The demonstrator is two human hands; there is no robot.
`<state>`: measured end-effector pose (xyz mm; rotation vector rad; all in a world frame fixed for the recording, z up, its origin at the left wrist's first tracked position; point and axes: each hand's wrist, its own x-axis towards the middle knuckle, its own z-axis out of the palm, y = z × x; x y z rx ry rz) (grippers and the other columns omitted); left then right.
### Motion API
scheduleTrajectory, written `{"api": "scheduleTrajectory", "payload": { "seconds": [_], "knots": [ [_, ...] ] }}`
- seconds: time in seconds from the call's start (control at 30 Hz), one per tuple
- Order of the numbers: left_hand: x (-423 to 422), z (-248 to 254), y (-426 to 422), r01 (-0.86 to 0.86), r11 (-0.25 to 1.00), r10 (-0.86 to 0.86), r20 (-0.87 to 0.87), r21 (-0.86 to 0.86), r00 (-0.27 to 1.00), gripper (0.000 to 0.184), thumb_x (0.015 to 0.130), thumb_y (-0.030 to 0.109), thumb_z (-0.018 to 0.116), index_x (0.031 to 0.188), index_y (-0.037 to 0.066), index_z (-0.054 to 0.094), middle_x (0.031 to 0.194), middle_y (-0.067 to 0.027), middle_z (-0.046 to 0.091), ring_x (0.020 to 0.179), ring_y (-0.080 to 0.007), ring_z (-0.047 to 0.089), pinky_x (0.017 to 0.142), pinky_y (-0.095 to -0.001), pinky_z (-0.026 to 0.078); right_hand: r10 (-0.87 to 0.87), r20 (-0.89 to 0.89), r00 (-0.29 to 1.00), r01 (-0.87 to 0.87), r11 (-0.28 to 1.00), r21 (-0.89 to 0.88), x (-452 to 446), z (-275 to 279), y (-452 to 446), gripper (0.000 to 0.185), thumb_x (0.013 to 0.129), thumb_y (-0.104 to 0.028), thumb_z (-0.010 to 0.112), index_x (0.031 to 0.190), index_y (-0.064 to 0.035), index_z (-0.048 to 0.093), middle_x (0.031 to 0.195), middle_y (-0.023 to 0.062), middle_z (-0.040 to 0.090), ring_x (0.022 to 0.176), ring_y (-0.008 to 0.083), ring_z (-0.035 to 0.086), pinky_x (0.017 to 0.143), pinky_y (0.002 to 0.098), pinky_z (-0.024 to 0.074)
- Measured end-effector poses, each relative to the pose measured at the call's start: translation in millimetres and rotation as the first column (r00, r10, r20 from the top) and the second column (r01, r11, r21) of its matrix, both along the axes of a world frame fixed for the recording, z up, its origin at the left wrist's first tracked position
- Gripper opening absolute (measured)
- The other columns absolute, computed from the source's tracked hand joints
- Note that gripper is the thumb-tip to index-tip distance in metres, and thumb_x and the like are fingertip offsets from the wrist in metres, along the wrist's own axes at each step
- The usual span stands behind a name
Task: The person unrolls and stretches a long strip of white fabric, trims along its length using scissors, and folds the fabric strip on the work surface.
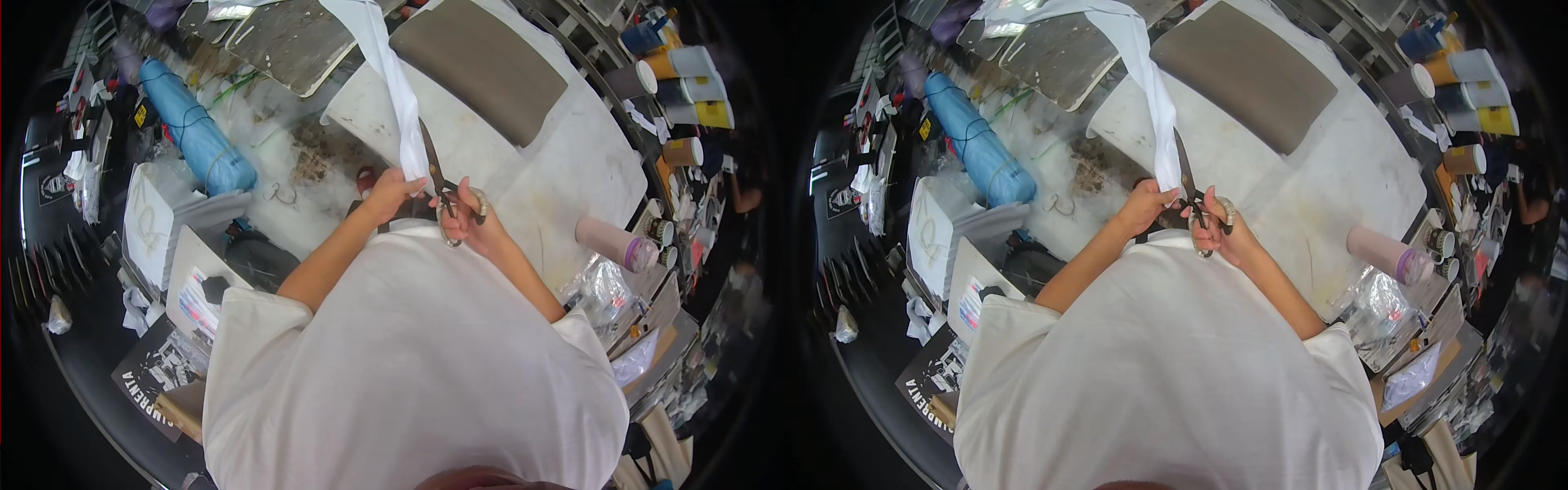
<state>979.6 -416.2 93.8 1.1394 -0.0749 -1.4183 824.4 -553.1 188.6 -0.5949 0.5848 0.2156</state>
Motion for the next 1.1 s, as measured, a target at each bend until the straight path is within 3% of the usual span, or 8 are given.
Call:
{"api": "scheduleTrajectory", "payload": {
  "seconds": [0.17, 0.37, 0.6, 0.67, 0.8, 0.9, 1.03, 1.1],
  "knots": [
    [2.6, 9.9, 7.8, 0.053, 0.998, -0.053, 0.027, 0.016, 0.998, 0.024, 0.089, 0.013, 0.065, 0.108, -0.002, 0.063, 0.099, -0.0047, 0.065, 0.082, -0.0122, 0.058, 0.076, -0.0271, 0.047, -0.035, -0.102, 0.994, 0.016, 0.983, -0.183, 8.7, 8.8, 1.6, 0.063, 0.091, -0.062, 0.047, 0.094, -0.0001, 0.057, 0.058, 0.0001, 0.042, 0.045, 0.0073, 0.034, 0.042, 0.0218, 0.0268],
    [-5.6, 13.2, 8.4, 0.053, 0.999, -0.054, 0.078, 0.006, 0.995, 0.025, 0.086, 0.017, 0.071, 0.102, -0.002, 0.066, 0.094, -0.0041, 0.066, 0.08, -0.0108, 0.057, 0.07, -0.0253, 0.045, -0.034, -0.034, 0.999, 0.035, 0.999, 0.01, 25.1, 4.8, -4.1, 0.059, 0.09, -0.062, 0.05, 0.086, -0.0031, 0.057, 0.058, 0.0007, 0.044, 0.045, 0.0077, 0.035, 0.041, 0.0217, 0.0272],
    [1.8, 12.7, 22.8, 0.095, 0.995, -0.097, 0.147, 0.019, 0.984, 0.025, 0.084, 0.012, 0.072, 0.103, -0.003, 0.067, 0.092, -0.0046, 0.066, 0.079, -0.0104, 0.058, 0.071, -0.0246, 0.046, 0.077, -0.097, 0.992, -0.09, 0.986, -0.137, 37.8, -4.7, 3.6, 0.063, 0.089, -0.064, 0.049, 0.095, -0.0021, 0.058, 0.059, -0.0011, 0.043, 0.045, 0.0068, 0.034, 0.043, 0.0206, 0.0261],
    [-1.4, 4.6, 28.6, 0.109, 0.993, -0.114, 0.161, 0.04, 0.98, 0.025, 0.083, 0.01, 0.071, 0.104, -0.004, 0.067, 0.093, -0.005, 0.067, 0.08, -0.0104, 0.059, 0.071, -0.0248, 0.046, -0.012, -0.102, 0.995, -0.015, 0.966, -0.258, 43.2, -4.7, 4.5, 0.065, 0.089, -0.065, 0.05, 0.095, -0.001, 0.059, 0.058, -0.0013, 0.042, 0.045, 0.0068, 0.034, 0.043, 0.0208, 0.0263],
    [-5.7, -7.5, 30.5, 0.212, 0.974, -0.224, 0.224, 0.078, 0.949, 0.027, 0.082, 0.006, 0.071, 0.107, -0.004, 0.067, 0.092, -0.005, 0.068, 0.079, -0.0103, 0.059, 0.071, -0.0254, 0.047, -0.019, -0.032, 0.999, 0.014, 0.988, -0.157, 56.2, -8.2, 1.6, 0.068, 0.088, -0.066, 0.049, 0.096, 0.0006, 0.058, 0.056, -0.0014, 0.042, 0.045, 0.0073, 0.034, 0.044, 0.0218, 0.0266],
    [-7.2, -1.4, 27.0, 0.11, 0.993, -0.106, 0.109, -0.03, 0.988, 0.025, 0.081, 0.007, 0.072, 0.102, -0.004, 0.068, 0.09, -0.0047, 0.069, 0.077, -0.0106, 0.059, 0.07, -0.0259, 0.047, 0.019, -0.035, 0.999, -0.024, 0.988, -0.155, 68.2, -13.5, -0.3, 0.068, 0.089, -0.066, 0.048, 0.096, 0.0009, 0.054, 0.056, -0.0009, 0.043, 0.043, 0.0076, 0.037, 0.042, 0.0228, 0.0261],
    [-1.3, 0.3, 33.9, 0.074, 0.997, -0.074, 0.121, 0.005, 0.99, 0.026, 0.079, 0.012, 0.075, 0.097, -0.005, 0.069, 0.088, -0.0064, 0.069, 0.075, -0.012, 0.06, 0.071, -0.0269, 0.048, 0.05, -0.028, 0.998, -0.053, 0.989, -0.136, 77.1, -25.3, -0.1, 0.067, 0.089, -0.066, 0.049, 0.096, 0.0006, 0.054, 0.056, -0.0009, 0.043, 0.044, 0.008, 0.039, 0.042, 0.0225, 0.0263],
    [-0.8, -27.4, 46.6, 0.284, 0.955, -0.295, 0.394, 0.088, 0.87, 0.028, 0.078, 0.016, 0.077, 0.097, -0.003, 0.07, 0.087, -0.0076, 0.07, 0.076, -0.0129, 0.062, 0.072, -0.0277, 0.049, 0.027, -0.083, 0.996, -0.05, 0.953, -0.298, 84.2, -25.3, 4.0, 0.066, 0.088, -0.065, 0.052, 0.096, 0.0002, 0.054, 0.057, -0.001, 0.043, 0.046, 0.0079, 0.039, 0.043, 0.022, 0.0279]
  ]
}}
